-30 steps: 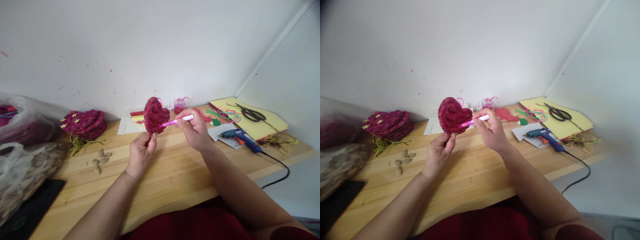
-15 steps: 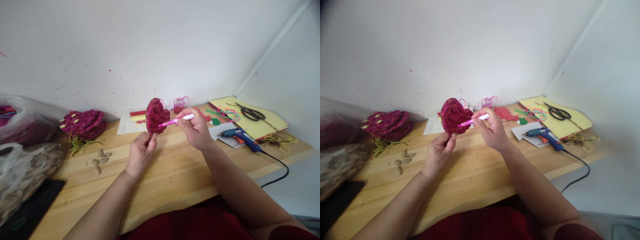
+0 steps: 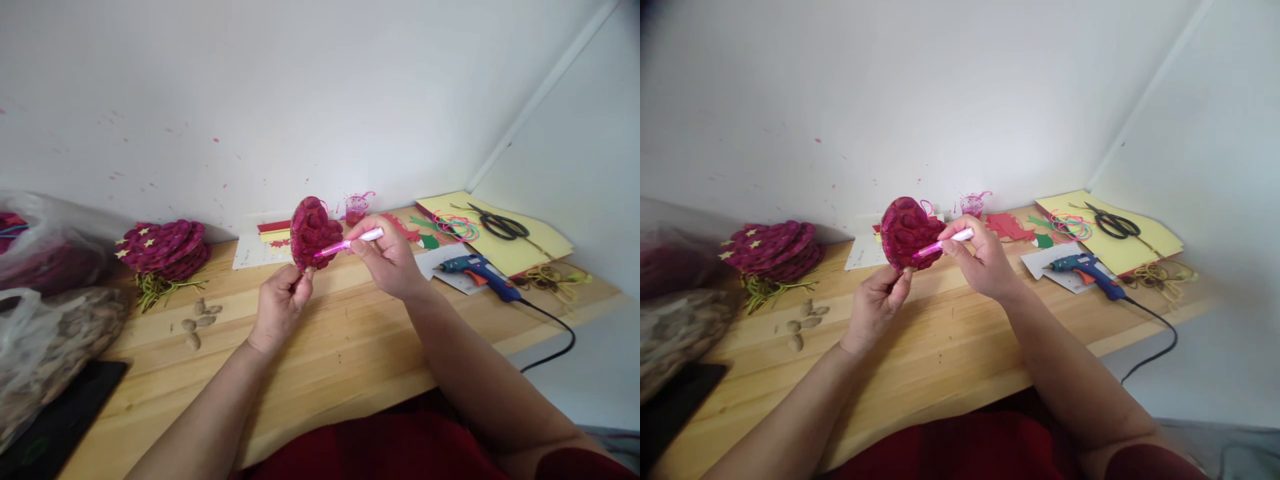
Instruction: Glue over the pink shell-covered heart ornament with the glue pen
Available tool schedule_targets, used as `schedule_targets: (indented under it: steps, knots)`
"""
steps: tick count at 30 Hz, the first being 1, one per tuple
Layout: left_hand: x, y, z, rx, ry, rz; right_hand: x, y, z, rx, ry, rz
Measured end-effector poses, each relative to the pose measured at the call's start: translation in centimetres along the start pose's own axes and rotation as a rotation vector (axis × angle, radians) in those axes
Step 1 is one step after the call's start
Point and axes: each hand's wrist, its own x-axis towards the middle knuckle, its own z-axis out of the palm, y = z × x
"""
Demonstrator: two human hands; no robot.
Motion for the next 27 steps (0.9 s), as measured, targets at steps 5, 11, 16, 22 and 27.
schedule_targets:
  steps: [5, 11, 16, 22, 27]
  knots:
    - [-0.06, 0.22, -0.11, -0.034, -0.017, -0.028, 0.09, -0.23, -0.16, -0.065, -0.013, -0.024]
    - [0.06, 0.25, -0.25, -0.075, -0.024, -0.077, 0.07, -0.28, -0.24, -0.097, 0.004, -0.058]
    - [0.04, 0.21, -0.18, -0.091, -0.028, -0.076, -0.06, -0.49, -0.16, -0.116, -0.04, -0.074]
    - [0.06, 0.11, -0.25, -0.069, -0.028, -0.082, 0.06, -0.9, -0.2, -0.176, -0.09, -0.173]
    - [0.01, -0.05, -0.19, -0.111, -0.027, -0.099, 0.1, -0.86, -0.2, -0.176, -0.112, -0.183]
